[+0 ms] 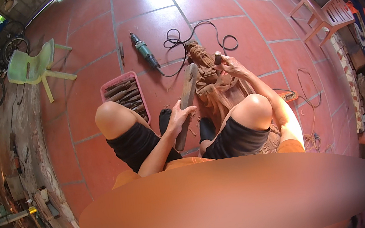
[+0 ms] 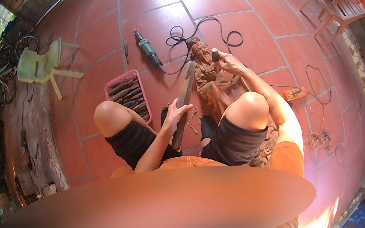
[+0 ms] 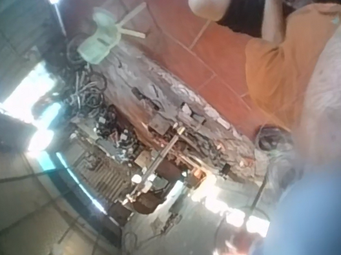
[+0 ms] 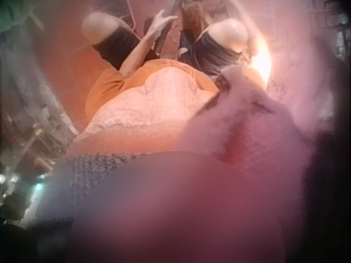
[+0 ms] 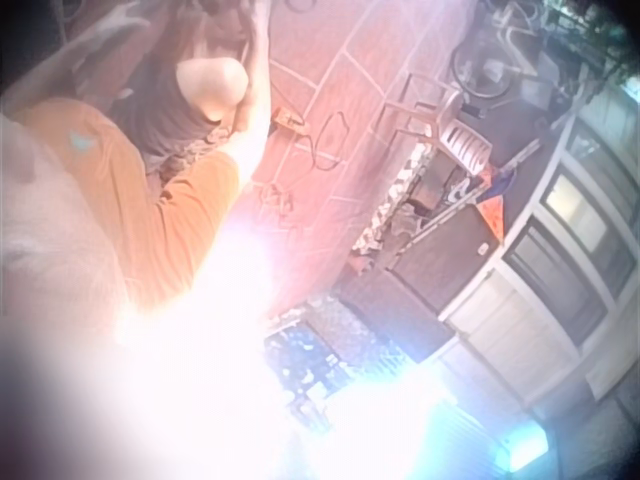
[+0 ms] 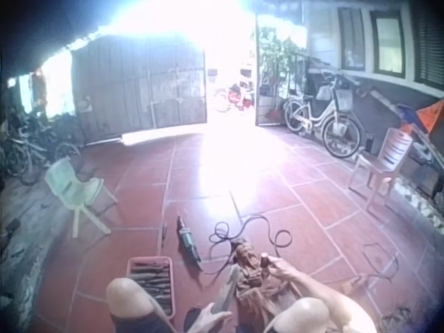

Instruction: The person sits on the floor and carves a wooden sculpture using a chisel and mallet. They repeatedly strike the chisel to shape the wood, occasionally adjusting the sculpture's position.

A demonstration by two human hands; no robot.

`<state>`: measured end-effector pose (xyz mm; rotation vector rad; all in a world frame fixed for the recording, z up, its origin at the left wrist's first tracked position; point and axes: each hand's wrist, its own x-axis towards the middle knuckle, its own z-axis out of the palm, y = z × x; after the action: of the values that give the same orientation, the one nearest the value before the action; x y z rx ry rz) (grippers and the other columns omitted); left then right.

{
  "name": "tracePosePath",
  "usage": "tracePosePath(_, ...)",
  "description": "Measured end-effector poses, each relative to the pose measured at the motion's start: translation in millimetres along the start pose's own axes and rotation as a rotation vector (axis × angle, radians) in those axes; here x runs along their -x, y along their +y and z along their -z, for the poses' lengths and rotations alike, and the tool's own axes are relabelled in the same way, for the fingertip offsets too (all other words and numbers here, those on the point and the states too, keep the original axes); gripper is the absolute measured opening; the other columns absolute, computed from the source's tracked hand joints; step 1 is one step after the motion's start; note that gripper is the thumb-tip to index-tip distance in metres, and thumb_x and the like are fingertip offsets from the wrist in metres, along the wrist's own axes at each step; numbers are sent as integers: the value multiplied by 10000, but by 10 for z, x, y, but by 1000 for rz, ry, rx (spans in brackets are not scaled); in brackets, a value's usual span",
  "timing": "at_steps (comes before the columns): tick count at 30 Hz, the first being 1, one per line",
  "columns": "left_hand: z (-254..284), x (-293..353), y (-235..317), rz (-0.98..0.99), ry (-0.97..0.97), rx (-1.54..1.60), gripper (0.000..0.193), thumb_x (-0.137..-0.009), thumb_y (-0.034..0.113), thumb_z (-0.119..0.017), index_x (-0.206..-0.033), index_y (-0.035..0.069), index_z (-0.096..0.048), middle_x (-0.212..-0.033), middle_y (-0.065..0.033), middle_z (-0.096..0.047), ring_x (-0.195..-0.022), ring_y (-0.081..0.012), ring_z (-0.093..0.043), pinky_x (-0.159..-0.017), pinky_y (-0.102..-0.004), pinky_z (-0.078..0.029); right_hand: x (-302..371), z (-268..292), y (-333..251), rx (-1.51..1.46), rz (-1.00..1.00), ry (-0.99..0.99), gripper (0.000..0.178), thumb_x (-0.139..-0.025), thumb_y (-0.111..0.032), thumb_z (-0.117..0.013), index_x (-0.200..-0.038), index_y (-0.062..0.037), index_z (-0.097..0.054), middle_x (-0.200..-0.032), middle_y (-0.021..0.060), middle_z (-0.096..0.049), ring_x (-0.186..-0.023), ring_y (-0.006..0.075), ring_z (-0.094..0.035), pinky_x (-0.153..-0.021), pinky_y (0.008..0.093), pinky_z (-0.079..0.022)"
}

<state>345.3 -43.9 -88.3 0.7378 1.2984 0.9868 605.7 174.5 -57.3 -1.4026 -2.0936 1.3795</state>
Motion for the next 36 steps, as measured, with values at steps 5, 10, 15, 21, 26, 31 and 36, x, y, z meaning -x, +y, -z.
tracePosePath(5,9,-23,-50,-2,-10,-6,396,-842,198,-807,-1109,49,-555,-724,-37,-616,-542,-114,-573,-477,-271,-456,35,19,-16,0,-1,-1,378,-961,-251,-711,-1228,-19,-580,-958,88,-695,-730,147,-677,-659,312,-557)
tracePosePath(10,13,-10,-41,-9,-9,3,390,-840,196,-809,-1098,41,-562,-726,-39,-614,-546,-117,-574,-483,-277,-466,37,14,-21,-13,5,0,365,-932,-229,-728,-1204,-30,-588,-910,66,-683,-676,132,-654,-633,303,-545)
tracePosePath(15,22,37,26,16,-26,-12,385,-851,228,-809,-1107,49,-584,-799,-6,-610,-660,-92,-578,-577,-262,-487,34,-1,-17,-49,-13,5,391,-918,-208,-739,-1233,-37,-583,-900,47,-680,-653,117,-642,-624,293,-542)
tracePosePath(21,12,83,61,23,-22,-19,409,-852,249,-805,-1125,43,-580,-811,-7,-608,-671,-93,-577,-585,-266,-486,70,5,-23,-46,-25,3,424,-918,-194,-736,-1285,-53,-578,-910,39,-684,-650,113,-638,-627,289,-544)
tracePosePath(26,-9,80,59,50,-10,-57,427,-854,273,-807,-1123,33,-578,-808,-6,-599,-686,-95,-590,-585,-273,-495,92,16,-57,-37,-36,11,403,-925,-228,-731,-1256,-56,-579,-902,56,-690,-642,116,-635,-637,299,-541)
tracePosePath(31,-173,121,185,-469,144,-102,407,-914,191,-762,-1209,26,-534,-829,-52,-673,-658,-104,-618,-572,-287,-509,98,-3,-203,484,205,209,329,-919,-268,-722,-1117,-50,-575,-965,158,-717,-753,283,-707,-704,420,-559)
tracePosePath(36,-302,174,449,-802,184,-380,443,-933,150,-731,-1285,27,-491,-835,-34,-642,-609,-106,-606,-574,-293,-511,40,-28,-338,690,575,273,268,-915,-232,-702,-1048,-44,-565,-1010,184,-703,-944,379,-689,-761,481,-551)
